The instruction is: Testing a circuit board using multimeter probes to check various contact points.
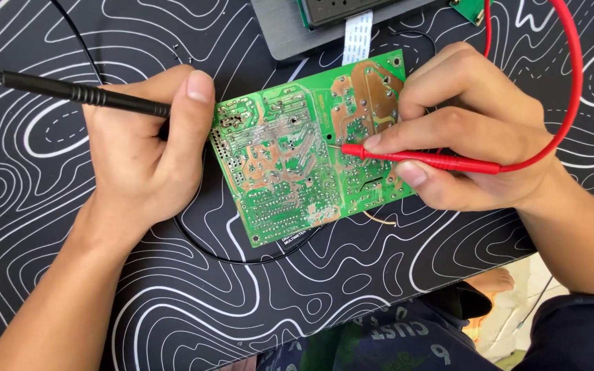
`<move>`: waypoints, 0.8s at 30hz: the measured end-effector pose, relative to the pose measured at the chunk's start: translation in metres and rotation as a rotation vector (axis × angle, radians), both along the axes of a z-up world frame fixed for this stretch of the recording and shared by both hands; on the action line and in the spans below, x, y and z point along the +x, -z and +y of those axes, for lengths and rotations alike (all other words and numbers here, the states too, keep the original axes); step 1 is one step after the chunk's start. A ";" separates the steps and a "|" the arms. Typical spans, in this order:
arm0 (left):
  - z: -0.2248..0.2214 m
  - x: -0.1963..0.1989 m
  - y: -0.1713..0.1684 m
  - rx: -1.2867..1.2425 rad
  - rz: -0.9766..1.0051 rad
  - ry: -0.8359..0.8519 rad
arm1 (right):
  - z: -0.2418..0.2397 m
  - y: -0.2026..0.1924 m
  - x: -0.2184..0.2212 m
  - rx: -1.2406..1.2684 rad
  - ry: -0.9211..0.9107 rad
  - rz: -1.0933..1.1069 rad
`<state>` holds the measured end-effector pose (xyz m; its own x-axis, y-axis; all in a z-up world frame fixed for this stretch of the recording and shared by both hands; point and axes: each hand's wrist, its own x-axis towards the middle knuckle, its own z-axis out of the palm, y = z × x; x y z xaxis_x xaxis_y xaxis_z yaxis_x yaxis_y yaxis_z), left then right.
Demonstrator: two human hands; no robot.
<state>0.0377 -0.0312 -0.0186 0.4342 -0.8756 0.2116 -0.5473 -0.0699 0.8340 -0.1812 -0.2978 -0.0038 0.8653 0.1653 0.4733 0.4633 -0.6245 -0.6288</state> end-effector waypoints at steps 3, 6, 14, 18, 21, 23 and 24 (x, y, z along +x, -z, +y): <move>0.000 0.000 0.000 -0.002 -0.008 0.003 | 0.000 0.000 -0.001 0.011 -0.004 0.024; 0.000 0.000 0.000 0.013 0.002 -0.005 | 0.000 -0.001 -0.003 0.023 0.003 0.063; 0.001 0.000 -0.001 0.041 0.014 -0.010 | 0.000 0.007 -0.003 0.071 0.049 0.075; 0.001 0.000 -0.002 0.044 0.010 -0.006 | 0.002 0.003 -0.003 0.094 0.032 0.096; 0.000 0.000 -0.003 0.046 0.022 -0.007 | 0.000 0.008 -0.003 0.114 0.025 0.090; 0.000 0.000 -0.003 0.051 0.021 -0.008 | -0.003 0.013 -0.002 0.129 0.023 0.083; 0.000 0.000 -0.003 0.055 0.019 -0.009 | -0.004 0.015 -0.002 0.144 0.022 0.076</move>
